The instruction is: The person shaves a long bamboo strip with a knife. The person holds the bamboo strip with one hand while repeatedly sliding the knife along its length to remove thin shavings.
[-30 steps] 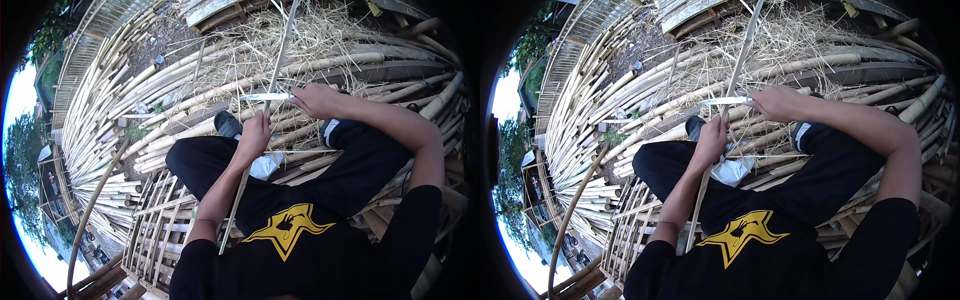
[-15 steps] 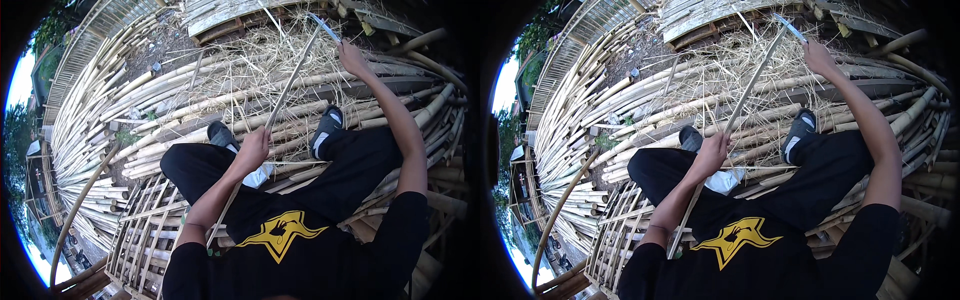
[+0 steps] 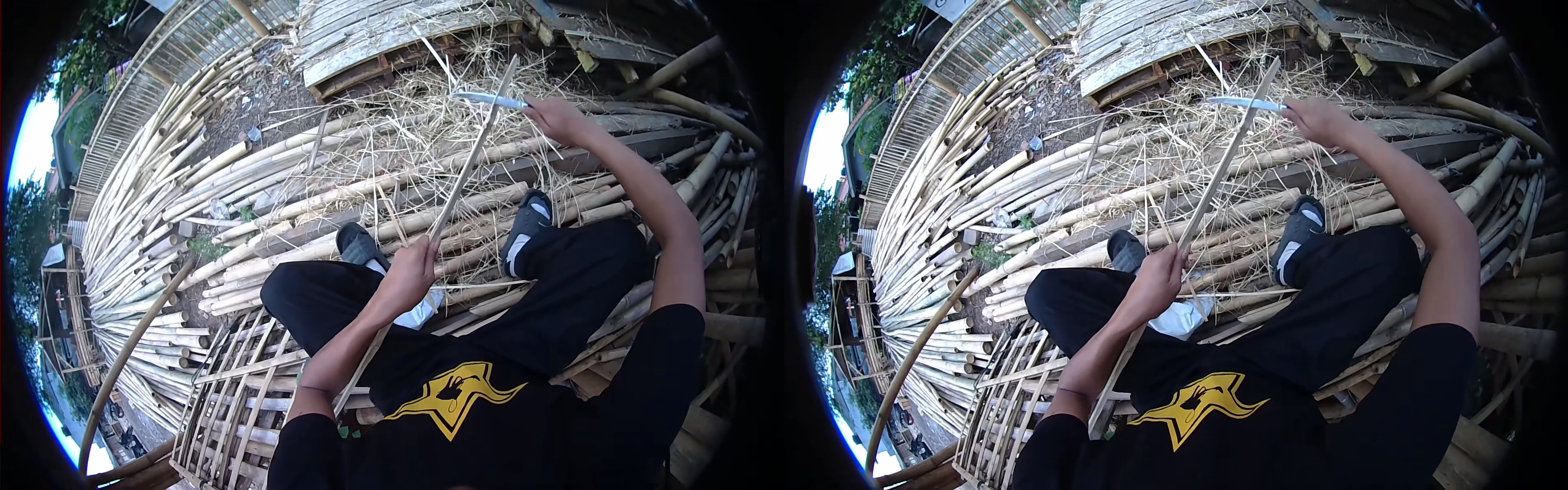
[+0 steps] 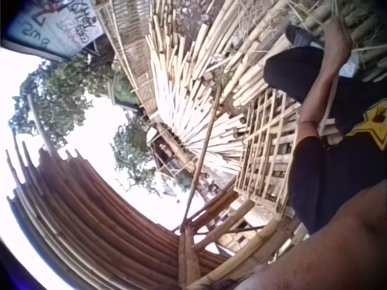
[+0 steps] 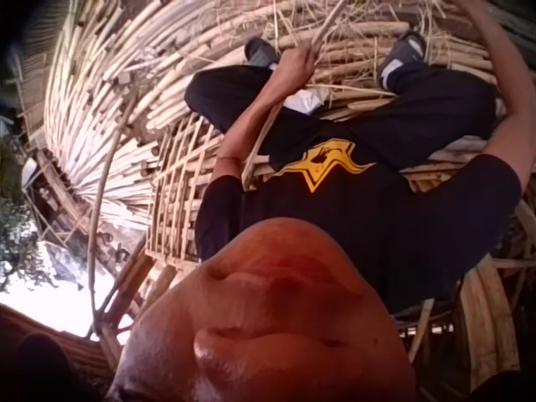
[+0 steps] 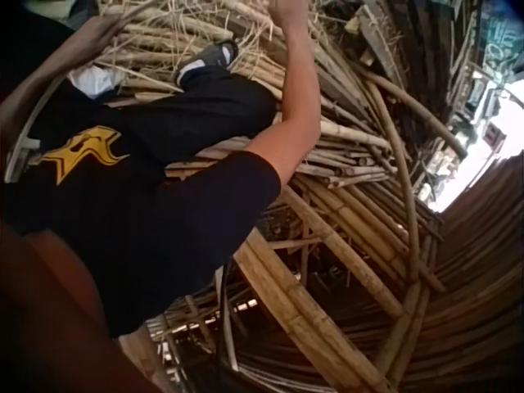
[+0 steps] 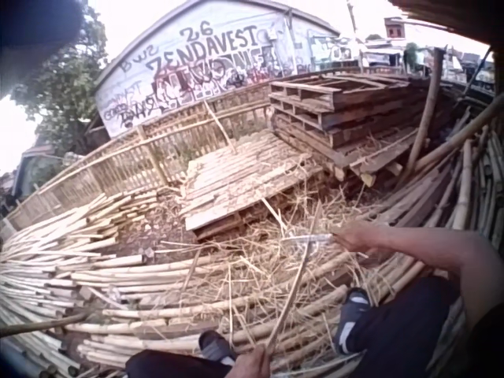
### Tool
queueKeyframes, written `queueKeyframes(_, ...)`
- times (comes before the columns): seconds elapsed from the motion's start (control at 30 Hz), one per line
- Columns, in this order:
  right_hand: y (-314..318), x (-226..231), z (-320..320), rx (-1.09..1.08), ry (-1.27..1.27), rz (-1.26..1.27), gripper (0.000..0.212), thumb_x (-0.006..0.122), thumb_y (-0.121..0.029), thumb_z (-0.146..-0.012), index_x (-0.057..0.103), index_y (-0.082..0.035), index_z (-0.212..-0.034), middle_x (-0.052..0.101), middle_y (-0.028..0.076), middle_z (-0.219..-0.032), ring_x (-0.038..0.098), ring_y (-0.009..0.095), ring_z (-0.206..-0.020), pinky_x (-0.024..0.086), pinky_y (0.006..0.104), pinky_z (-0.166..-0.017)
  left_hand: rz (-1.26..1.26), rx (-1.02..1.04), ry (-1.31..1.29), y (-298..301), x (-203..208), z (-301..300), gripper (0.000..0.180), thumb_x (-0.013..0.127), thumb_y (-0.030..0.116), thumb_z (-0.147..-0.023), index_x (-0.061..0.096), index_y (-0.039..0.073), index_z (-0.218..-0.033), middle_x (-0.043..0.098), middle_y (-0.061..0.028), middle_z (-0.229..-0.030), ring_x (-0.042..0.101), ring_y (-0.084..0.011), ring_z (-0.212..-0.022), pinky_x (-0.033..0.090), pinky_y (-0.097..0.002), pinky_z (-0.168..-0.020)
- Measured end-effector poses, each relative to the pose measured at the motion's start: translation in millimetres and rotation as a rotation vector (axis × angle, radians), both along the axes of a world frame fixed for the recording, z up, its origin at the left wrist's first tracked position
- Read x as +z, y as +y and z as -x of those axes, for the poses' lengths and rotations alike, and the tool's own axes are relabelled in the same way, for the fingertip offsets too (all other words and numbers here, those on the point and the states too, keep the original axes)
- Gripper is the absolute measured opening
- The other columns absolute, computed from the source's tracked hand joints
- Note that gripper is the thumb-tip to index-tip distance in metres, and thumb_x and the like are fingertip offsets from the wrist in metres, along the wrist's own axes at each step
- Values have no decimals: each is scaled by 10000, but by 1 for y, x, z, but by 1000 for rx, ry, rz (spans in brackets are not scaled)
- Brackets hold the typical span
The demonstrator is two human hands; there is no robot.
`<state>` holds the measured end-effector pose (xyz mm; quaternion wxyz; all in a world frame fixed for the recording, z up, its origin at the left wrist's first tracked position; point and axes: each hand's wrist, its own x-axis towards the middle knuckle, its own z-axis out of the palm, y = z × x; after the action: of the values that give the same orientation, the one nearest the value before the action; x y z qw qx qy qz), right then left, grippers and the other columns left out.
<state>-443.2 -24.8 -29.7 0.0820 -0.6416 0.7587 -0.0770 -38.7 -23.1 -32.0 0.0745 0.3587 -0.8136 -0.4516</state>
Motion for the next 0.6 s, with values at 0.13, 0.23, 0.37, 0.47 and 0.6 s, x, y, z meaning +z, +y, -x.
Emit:
queueKeyframes(0.13,5,22,177,-941,239,39,380,379,-297,-929,601,-30,-1084,607,229,-1091,585,370,-1038,462,512,-855,7,-20,36,3,-5,-9,210,433,126,-945,512,-38,-839,526,-235,-656,547,-395,-630,420,-406,-573)
queueKeyframes(0.23,35,24,202,-1058,152,138,408,373,-327,-926,587,-23,-1094,582,250,-1119,550,394,-1075,432,510,-900,-70,-5,43,-6,-1,-5,234,428,150,-956,514,-35,-842,522,-172,-637,529,-297,-574,423,-376,-567)
queueKeyframes(0.37,25,6,160,-701,90,131,476,368,-408,-925,570,1,-1062,580,281,-1077,537,421,-1048,414,494,-882,-386,-21,131,-20,-11,7,279,385,257,-993,481,46,-837,419,22,-567,388,-61,-456,327,-227,-423)
queueKeyframes(0.47,4,3,61,-688,-320,227,582,363,-527,-921,571,12,-843,603,185,-757,587,324,-762,422,395,-690,-601,24,180,-28,-4,6,261,375,281,-1001,455,78,-856,335,62,-551,294,-30,-404,254,-195,-348)
queueKeyframes(0.6,-4,16,-29,-365,-410,215,521,420,-465,-936,537,7,-748,499,117,-591,479,221,-562,376,367,-566,-1063,87,375,-39,-6,7,273,372,314,-1000,442,79,-881,253,67,-546,218,-20,-399,182,-189,-342)
